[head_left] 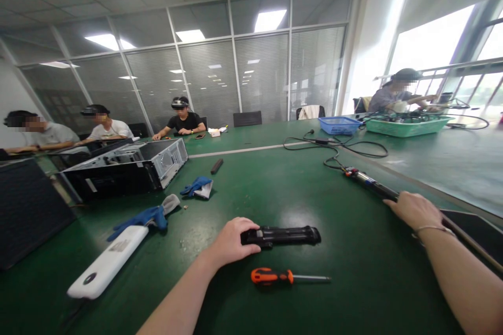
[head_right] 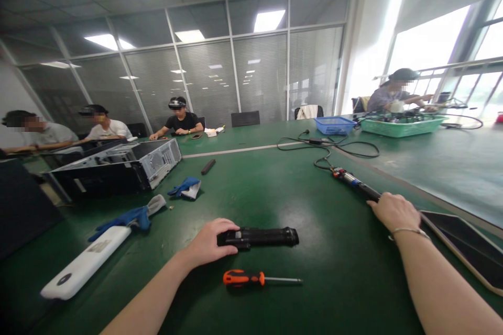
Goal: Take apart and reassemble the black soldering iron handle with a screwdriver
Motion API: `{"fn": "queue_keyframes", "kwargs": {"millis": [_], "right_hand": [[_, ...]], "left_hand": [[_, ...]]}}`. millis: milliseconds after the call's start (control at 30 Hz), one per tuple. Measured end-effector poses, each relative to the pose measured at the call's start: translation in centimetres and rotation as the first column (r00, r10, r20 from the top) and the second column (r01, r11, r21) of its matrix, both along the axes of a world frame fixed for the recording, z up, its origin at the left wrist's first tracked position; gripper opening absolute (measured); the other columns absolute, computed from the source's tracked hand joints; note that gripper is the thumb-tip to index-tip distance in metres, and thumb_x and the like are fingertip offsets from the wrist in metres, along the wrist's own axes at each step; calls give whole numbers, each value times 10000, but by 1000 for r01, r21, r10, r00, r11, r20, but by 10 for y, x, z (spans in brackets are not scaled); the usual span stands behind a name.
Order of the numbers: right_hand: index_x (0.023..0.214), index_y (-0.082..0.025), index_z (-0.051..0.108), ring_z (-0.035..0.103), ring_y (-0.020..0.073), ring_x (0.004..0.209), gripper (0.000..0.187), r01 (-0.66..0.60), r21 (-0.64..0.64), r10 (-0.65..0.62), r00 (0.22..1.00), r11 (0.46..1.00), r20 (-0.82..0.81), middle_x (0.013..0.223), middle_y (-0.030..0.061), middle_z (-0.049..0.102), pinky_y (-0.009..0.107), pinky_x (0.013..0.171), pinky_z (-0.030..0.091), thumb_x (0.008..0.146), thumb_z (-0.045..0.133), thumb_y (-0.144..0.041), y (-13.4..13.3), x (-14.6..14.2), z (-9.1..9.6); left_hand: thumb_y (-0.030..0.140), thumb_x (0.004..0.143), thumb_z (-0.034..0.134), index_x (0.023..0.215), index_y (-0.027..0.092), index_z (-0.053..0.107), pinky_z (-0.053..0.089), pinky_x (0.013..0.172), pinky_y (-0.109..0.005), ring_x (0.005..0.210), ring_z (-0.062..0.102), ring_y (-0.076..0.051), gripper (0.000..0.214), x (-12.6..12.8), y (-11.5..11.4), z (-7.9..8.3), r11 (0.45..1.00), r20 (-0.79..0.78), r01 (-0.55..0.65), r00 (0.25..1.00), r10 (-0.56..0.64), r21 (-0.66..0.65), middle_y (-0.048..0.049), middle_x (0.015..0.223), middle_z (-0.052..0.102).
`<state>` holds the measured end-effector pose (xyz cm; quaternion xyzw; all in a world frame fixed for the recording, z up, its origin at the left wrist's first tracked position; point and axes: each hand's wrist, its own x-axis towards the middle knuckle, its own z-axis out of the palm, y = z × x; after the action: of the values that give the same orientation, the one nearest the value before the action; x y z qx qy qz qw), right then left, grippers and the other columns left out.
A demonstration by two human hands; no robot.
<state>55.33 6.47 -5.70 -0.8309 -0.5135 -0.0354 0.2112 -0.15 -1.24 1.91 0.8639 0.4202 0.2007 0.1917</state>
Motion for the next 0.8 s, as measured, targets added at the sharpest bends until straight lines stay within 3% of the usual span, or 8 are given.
{"fn": "queue_keyframes", "kwargs": {"millis": [100, 233, 367, 567, 700, 800], "right_hand": [[1092, -79, 621, 634, 434, 869, 524, -33, 5, 32, 999, 999, 37, 929, 288, 624, 490, 663, 471, 826, 461, -501, 3, -9, -1], [1082, -77, 656, 637, 395, 818, 525, -179, 18, 177, 982, 984, 58, 894, 258, 635, 465, 683, 474, 868, 409, -488, 4, -31, 6], [1179, -109, 642, 634, 348, 820, 544, -372, 44, 371, 928, 927, 31, 930, 192, 654, 449, 726, 492, 854, 446, -499, 7, -65, 13], [1278, -238, 601, 634, 245, 885, 514, -715, 51, 716, 693, 697, -76, 1019, 76, 673, 352, 808, 500, 856, 519, -518, 1, -142, 28], [1301, -294, 585, 629, 220, 919, 491, -836, 41, 830, 536, 547, -152, 1071, 37, 675, 329, 836, 490, 860, 558, -510, -14, -187, 43], [1315, -280, 575, 610, 237, 969, 494, -895, 36, 874, 426, 445, -237, 1110, 52, 666, 359, 877, 470, 869, 565, -493, -23, -204, 53]], "left_hand": [[333, 707, 800, 1127, 226, 683, 452, 969, -360, 1062, 619, -239, 449, 0, 0, 0, 1000, 4, 4, 1000, -4, 3, -57, 1154, 677], [313, 696, 804, 1116, 222, 690, 456, 961, -368, 1057, 622, -246, 445, 0, 1, -1, 1000, 8, 2, 1000, -3, 13, -59, 1137, 683], [295, 680, 814, 1104, 218, 698, 460, 955, -368, 1049, 627, -249, 446, 1, 1, -1, 1000, 13, 6, 1000, -6, 8, -61, 1123, 689], [302, 702, 805, 1115, 211, 692, 457, 960, -353, 1062, 618, -238, 439, 1, 1, -2, 1000, 24, 21, 999, -22, 16, -61, 1141, 682], [309, 713, 800, 1125, 205, 686, 460, 956, -364, 1054, 615, -240, 440, 1, 1, -2, 999, 0, 26, 1000, -26, 37, -65, 1136, 684], [293, 706, 806, 1126, 196, 684, 461, 963, -376, 1059, 607, -245, 448, 2, 0, -1, 998, -5, 28, 1000, -28, 62, -73, 1125, 687]]}}
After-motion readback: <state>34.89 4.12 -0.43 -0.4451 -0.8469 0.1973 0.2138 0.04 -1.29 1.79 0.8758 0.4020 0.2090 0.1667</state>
